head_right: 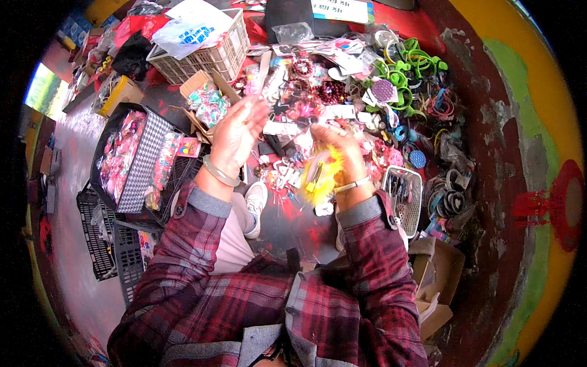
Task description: The person sits on the floor and packs small hair accessories into clear plastic bags. They handle purple and yellow fluffy hair ties, placing them into bags and then into a cardboard box.
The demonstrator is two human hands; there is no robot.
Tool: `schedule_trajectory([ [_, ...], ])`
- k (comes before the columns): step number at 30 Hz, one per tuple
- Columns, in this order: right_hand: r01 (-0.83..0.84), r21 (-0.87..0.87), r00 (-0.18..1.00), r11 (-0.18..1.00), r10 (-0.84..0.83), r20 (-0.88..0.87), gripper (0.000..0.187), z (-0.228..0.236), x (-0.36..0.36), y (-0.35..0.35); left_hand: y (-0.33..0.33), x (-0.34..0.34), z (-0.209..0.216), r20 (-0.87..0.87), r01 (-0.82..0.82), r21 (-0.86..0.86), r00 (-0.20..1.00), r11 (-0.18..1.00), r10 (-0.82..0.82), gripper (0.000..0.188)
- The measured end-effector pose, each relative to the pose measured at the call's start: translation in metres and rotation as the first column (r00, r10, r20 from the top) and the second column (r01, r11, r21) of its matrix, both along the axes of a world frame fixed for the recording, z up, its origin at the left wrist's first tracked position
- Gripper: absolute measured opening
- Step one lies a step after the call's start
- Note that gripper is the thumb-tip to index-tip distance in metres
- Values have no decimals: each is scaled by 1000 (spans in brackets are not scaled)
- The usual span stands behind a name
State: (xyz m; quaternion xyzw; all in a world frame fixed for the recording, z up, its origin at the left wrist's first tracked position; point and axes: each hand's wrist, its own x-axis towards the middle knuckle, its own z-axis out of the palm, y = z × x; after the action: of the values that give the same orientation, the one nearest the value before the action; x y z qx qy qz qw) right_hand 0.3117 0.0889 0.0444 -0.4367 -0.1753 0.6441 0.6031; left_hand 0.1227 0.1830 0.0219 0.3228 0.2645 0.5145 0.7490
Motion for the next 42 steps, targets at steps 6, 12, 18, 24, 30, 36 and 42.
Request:
schedule_trajectory([
  [6, 70, 19, 996, 997, -69, -54, 15, -48, 38, 13, -22, 13, 19, -421, 91, 787, 802, 610, 423, 63],
  [12, 177, -5, 981, 984, -176, -84, 16, -36, 21, 9, -42, 38, -2, -580, 419, 811, 664, 408, 471, 49],
  [18, 132, -73, 987, 989, -138, -83, 14, -18, 2, 1, -31, 40, -18, -537, 403, 841, 704, 362, 465, 33],
  [24, 7, -7, 993, 1000, -7, -115, 20, -29, 15, -1, -25, 43, -26, -499, 253, 848, 676, 466, 542, 19],
  [30, 336, -12, 937, 942, -336, -93, 23, -37, 36, 3, -16, 28, -15, -656, 507, 35, 662, 861, -363, 23],
  [36, 465, -26, 883, 885, -466, -58, 31, -38, 33, 5, -47, 39, 3, -611, 617, 441, 738, 652, -285, 58],
  [42, 293, -94, 956, 951, -291, 35, 31, -42, 30, 10, -39, 45, -21, -716, 567, 419, 687, 710, -126, 40],
])
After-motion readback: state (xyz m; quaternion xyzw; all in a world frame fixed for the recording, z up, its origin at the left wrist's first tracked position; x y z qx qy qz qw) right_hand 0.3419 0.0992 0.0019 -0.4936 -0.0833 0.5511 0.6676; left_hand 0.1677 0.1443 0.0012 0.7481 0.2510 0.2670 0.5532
